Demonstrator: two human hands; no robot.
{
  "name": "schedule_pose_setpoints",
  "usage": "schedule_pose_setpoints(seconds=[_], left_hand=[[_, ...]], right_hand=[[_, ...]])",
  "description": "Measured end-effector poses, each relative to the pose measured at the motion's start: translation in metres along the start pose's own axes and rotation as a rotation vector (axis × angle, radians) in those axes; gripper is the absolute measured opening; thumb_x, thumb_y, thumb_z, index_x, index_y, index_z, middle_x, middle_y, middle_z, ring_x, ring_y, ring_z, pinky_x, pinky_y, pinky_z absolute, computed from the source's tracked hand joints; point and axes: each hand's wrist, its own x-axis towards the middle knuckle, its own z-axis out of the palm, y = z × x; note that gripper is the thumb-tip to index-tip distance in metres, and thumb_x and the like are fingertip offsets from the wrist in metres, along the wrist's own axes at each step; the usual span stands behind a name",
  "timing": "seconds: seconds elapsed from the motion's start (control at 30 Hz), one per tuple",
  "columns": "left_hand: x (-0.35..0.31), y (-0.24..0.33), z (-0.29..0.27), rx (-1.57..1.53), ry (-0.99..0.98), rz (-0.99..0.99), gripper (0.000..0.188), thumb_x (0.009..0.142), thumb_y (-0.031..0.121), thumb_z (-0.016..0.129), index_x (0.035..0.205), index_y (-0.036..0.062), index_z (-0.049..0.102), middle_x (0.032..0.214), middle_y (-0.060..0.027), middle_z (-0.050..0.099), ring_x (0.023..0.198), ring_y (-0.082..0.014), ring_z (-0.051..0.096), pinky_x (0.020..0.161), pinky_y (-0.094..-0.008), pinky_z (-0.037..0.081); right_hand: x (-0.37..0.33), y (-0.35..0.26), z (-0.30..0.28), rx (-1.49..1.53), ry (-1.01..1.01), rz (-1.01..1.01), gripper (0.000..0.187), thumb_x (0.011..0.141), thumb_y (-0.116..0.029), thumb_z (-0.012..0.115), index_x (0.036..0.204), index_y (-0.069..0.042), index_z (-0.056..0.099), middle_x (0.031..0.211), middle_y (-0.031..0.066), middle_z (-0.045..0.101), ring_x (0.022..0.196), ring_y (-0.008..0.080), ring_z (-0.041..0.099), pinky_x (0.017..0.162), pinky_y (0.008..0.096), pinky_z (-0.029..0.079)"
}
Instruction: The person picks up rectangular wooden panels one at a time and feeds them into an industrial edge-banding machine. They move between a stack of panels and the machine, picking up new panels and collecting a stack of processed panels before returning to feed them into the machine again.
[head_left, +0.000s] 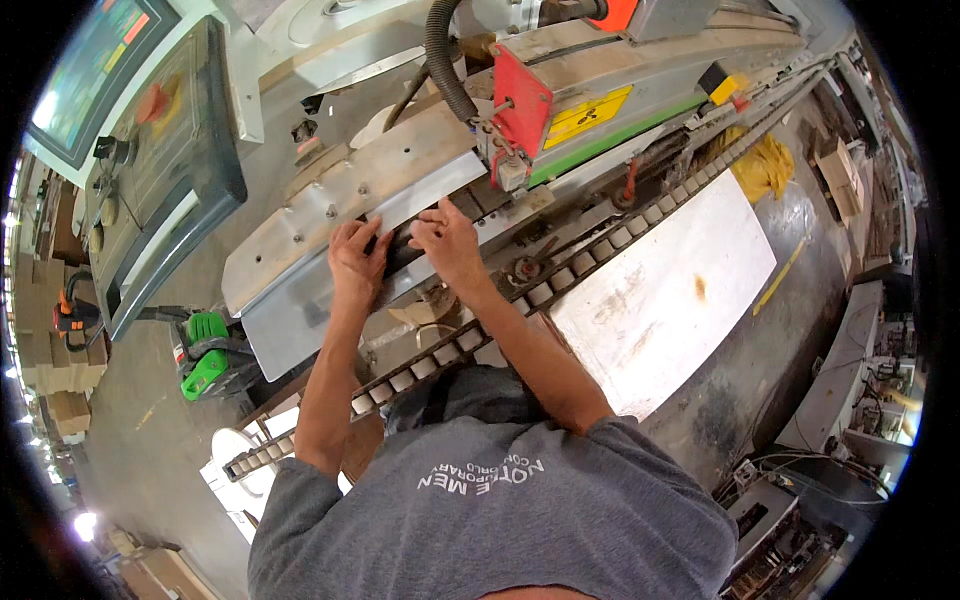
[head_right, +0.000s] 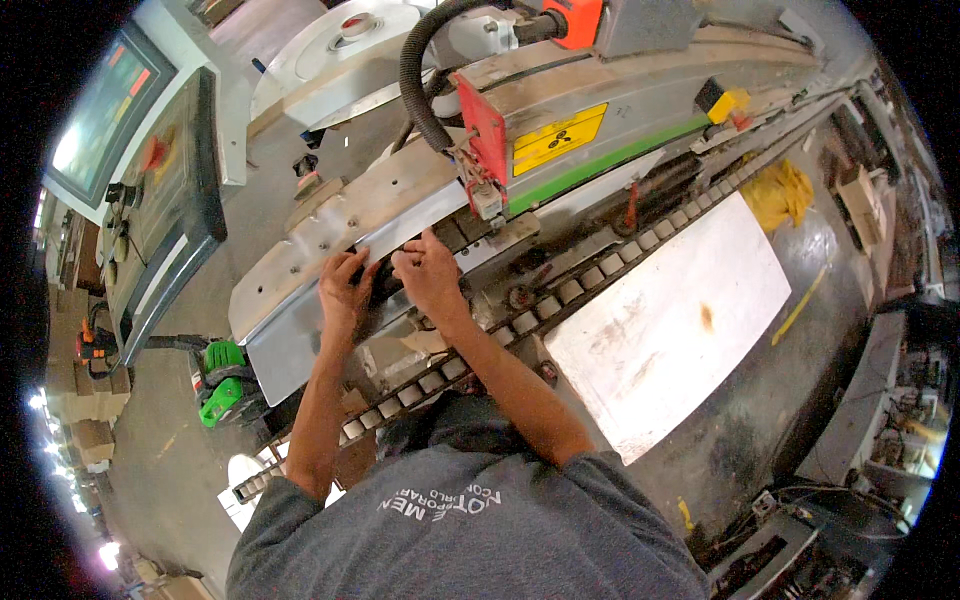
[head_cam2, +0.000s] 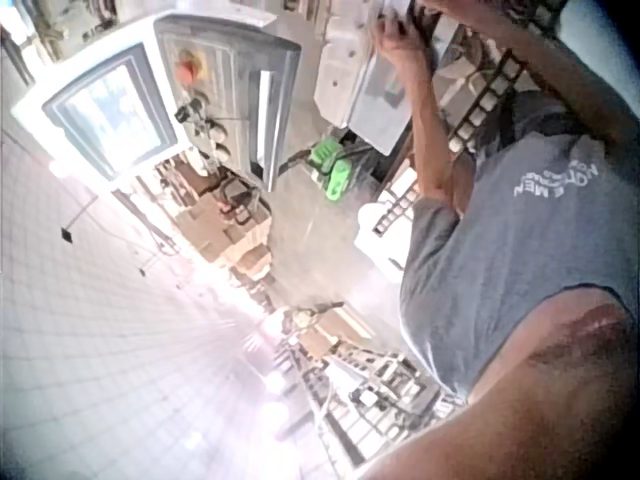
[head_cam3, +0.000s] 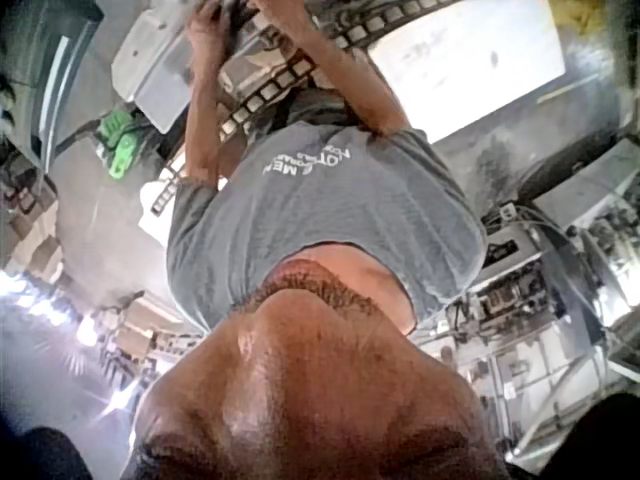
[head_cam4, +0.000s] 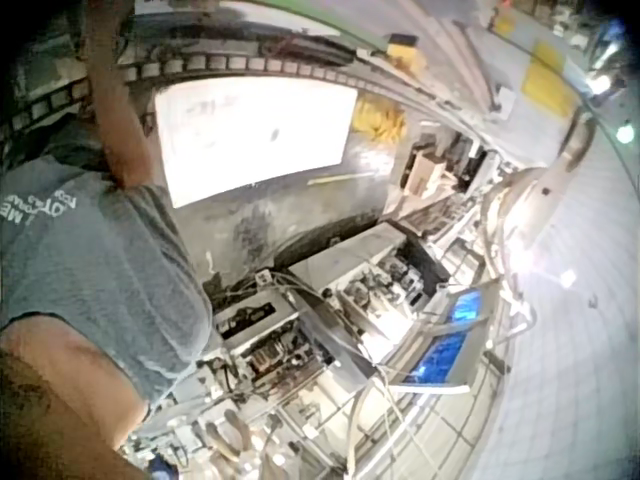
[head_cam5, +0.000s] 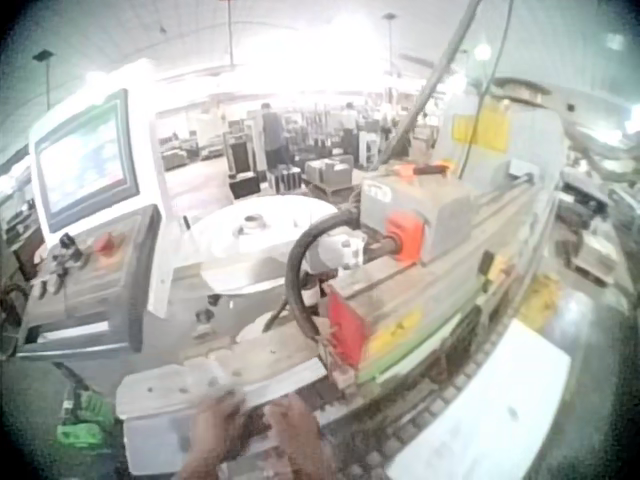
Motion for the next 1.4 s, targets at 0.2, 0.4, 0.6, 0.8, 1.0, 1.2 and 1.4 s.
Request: schedule_pose_setpoints(seconds=[0.2,0.4,0.6,0.8,1.0,1.2,1.4], left_hand=[[0.029,0.036,0.040,0.054,-0.019,0.068,0.022,0.077,0.014,0.079,0.096,0.0056,0.074,0.078,-0.0098,0.060,0.075,-0.0319,0.057,0.072,-0.0421,0.046],[0.056,0.057,0.084,-0.042,-0.061,0.124,0.025,0.077,0.019,0.078,0.097,0.0049,0.074,0.073,-0.0096,0.062,0.074,-0.0304,0.058,0.073,-0.0418,0.046],[0.061,0.105,0.057,-0.040,-0.031,0.155,0.029,0.081,0.021,0.077,0.104,0.0054,0.072,0.075,-0.0090,0.066,0.073,-0.0304,0.062,0.077,-0.0429,0.048],[-0.060,0.098,-0.038,-0.158,-0.073,0.070,0.028,0.078,0.005,0.077,0.106,0.0050,0.073,0.073,-0.0106,0.064,0.062,-0.0248,0.060,0.058,-0.0352,0.049],[-0.222,0.155,-0.085,-0.045,0.058,-0.310,0.022,0.077,0.003,0.073,0.098,0.0014,0.070,0.075,-0.0121,0.063,0.071,-0.0297,0.062,0.061,-0.0411,0.050],[-0.377,0.262,-0.090,0.018,0.364,-0.929,0.021,0.081,0.007,0.074,0.101,0.0005,0.073,0.081,-0.0167,0.067,0.073,-0.0327,0.064,0.064,-0.0406,0.051],[-0.471,0.329,-0.087,0.073,0.591,-1.112,0.021,0.082,0.010,0.072,0.101,-0.0002,0.073,0.086,-0.0182,0.069,0.080,-0.0353,0.067,0.070,-0.0431,0.053]], right_hand=[[0.002,-0.007,-0.037,-0.189,0.041,0.042,0.047,0.091,-0.012,0.063,0.129,0.013,0.049,0.106,0.0146,0.066,0.080,0.0126,0.063,0.071,0.0258,0.052],[-0.080,-0.041,-0.061,-0.033,-0.058,-0.027,0.044,0.095,-0.008,0.063,0.137,0.001,0.053,0.118,0.0093,0.064,0.082,0.0088,0.057,0.068,0.0244,0.050],[-0.156,-0.052,-0.089,-0.215,0.008,0.037,0.038,0.095,-0.010,0.063,0.131,0.000,0.058,0.107,0.0089,0.069,0.084,0.0131,0.063,0.071,0.0288,0.051],[-0.203,-0.025,-0.096,-0.207,-0.187,0.274,0.035,0.097,-0.008,0.061,0.131,0.000,0.058,0.107,0.0073,0.068,0.088,0.0112,0.062,0.075,0.0277,0.051],[-0.208,-0.010,-0.074,-0.257,-0.647,0.268,0.035,0.096,-0.009,0.060,0.130,-0.001,0.061,0.107,0.0082,0.068,0.082,0.0103,0.061,0.073,0.0260,0.051],[-0.216,-0.010,-0.033,-0.284,-1.162,0.041,0.037,0.096,-0.012,0.060,0.132,-0.002,0.060,0.110,0.0081,0.069,0.084,0.0102,0.062,0.068,0.0269,0.051],[-0.319,0.014,-0.014,-0.356,-1.448,0.192,0.038,0.095,-0.010,0.062,0.132,-0.002,0.060,0.109,0.0072,0.069,0.085,0.0101,0.063,0.070,0.0262,0.052]])
